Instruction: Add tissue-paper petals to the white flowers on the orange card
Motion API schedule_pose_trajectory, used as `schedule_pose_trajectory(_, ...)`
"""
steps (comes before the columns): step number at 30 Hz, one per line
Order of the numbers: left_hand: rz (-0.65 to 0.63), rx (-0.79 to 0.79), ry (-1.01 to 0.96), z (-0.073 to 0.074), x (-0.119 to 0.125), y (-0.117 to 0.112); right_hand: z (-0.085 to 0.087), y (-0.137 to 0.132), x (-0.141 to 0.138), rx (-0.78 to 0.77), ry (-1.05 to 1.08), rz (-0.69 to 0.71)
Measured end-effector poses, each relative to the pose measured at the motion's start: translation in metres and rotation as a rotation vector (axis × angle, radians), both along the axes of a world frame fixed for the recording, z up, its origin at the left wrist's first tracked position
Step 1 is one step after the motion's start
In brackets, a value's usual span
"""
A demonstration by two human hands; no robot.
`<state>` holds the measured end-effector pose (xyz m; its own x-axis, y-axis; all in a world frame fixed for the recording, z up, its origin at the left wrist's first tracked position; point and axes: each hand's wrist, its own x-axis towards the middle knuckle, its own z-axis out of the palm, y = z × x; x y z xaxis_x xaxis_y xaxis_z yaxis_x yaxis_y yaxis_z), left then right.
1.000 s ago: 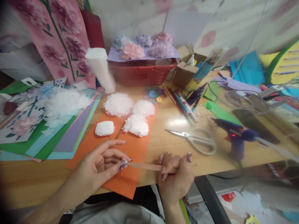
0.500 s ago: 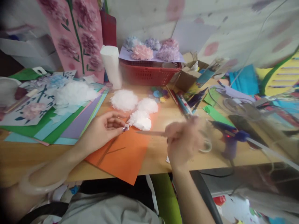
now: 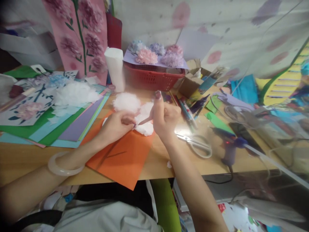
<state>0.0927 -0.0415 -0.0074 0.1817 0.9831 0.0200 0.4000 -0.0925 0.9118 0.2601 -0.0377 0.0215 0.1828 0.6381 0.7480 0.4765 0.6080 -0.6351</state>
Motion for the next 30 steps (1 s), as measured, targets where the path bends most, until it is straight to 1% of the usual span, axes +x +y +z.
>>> schedule_pose_trajectory(4, 0.003, 0.011, 0.039, 0.000, 0.001, 0.000, -0.003, 0.000, -0.003, -0.002, -0.044, 0.043)
schedule_pose_trajectory(9, 0.013, 0.056, 0.081, -0.004, 0.003, 0.005, -0.007, 0.002, -0.006, 0.051, -0.145, 0.069)
schedule_pose_trajectory(11, 0.012, 0.083, 0.098, -0.002, 0.002, 0.002, -0.007, 0.002, -0.006, 0.061, -0.193, 0.072)
schedule_pose_trajectory(13, 0.011, 0.124, 0.118, 0.002, -0.002, -0.009, -0.006, 0.001, -0.006, 0.076, -0.252, 0.065)
schedule_pose_trajectory(15, -0.007, 0.211, 0.183, 0.007, -0.009, -0.028, -0.004, 0.002, -0.007, 0.099, -0.348, 0.051)
schedule_pose_trajectory(17, -0.061, 0.385, 0.365, 0.008, -0.018, -0.052, -0.001, 0.005, -0.010, 0.118, -0.468, 0.032)
schedule_pose_trajectory(19, -0.108, 0.481, 0.533, 0.004, -0.027, -0.073, 0.002, 0.008, -0.016, 0.133, -0.586, 0.006)
schedule_pose_trajectory(21, -0.147, 0.532, 0.662, -0.005, -0.032, -0.088, 0.004, 0.012, -0.023, 0.139, -0.678, -0.012)
schedule_pose_trajectory(23, -0.191, 0.567, 0.763, -0.014, -0.034, -0.096, 0.004, 0.015, -0.029, 0.136, -0.733, -0.014)
schedule_pose_trajectory(25, -0.226, 0.579, 0.828, -0.020, -0.035, -0.098, 0.004, 0.017, -0.033, 0.115, -0.740, -0.006)
schedule_pose_trajectory(30, -0.235, 0.570, 0.844, -0.023, -0.038, -0.097, 0.002, 0.022, -0.034, -0.023, -0.636, 0.006)
